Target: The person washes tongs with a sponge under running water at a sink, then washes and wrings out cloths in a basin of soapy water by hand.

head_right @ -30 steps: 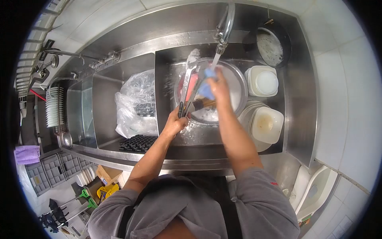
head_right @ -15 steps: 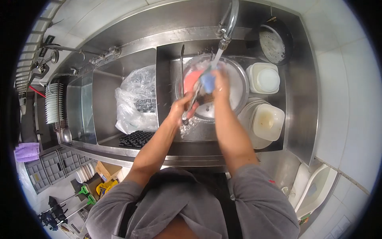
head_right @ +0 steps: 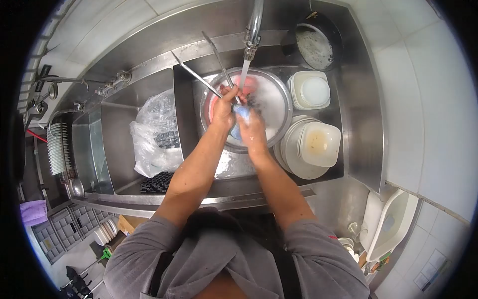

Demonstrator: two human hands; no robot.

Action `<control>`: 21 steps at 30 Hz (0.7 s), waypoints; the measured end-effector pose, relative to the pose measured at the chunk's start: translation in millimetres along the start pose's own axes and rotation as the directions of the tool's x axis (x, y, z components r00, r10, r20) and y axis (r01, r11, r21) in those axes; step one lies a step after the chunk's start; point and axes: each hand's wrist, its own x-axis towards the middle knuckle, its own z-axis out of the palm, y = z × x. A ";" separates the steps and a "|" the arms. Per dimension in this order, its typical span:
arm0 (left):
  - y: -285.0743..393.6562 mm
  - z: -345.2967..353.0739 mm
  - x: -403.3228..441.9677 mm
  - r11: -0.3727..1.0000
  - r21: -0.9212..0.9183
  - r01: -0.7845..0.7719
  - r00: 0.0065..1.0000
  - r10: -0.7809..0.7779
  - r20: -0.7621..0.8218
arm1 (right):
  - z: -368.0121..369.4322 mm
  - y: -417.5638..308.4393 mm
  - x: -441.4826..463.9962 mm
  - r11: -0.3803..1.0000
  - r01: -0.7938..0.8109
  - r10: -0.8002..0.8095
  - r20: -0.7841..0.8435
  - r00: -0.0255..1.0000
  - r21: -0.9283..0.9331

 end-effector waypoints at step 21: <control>17.7 22.3 29.2 0.973 -0.215 0.086 0.989 -0.110 -0.100 | -52.7 -11.2 15.1 0.470 -0.224 0.368 0.041 0.929 0.854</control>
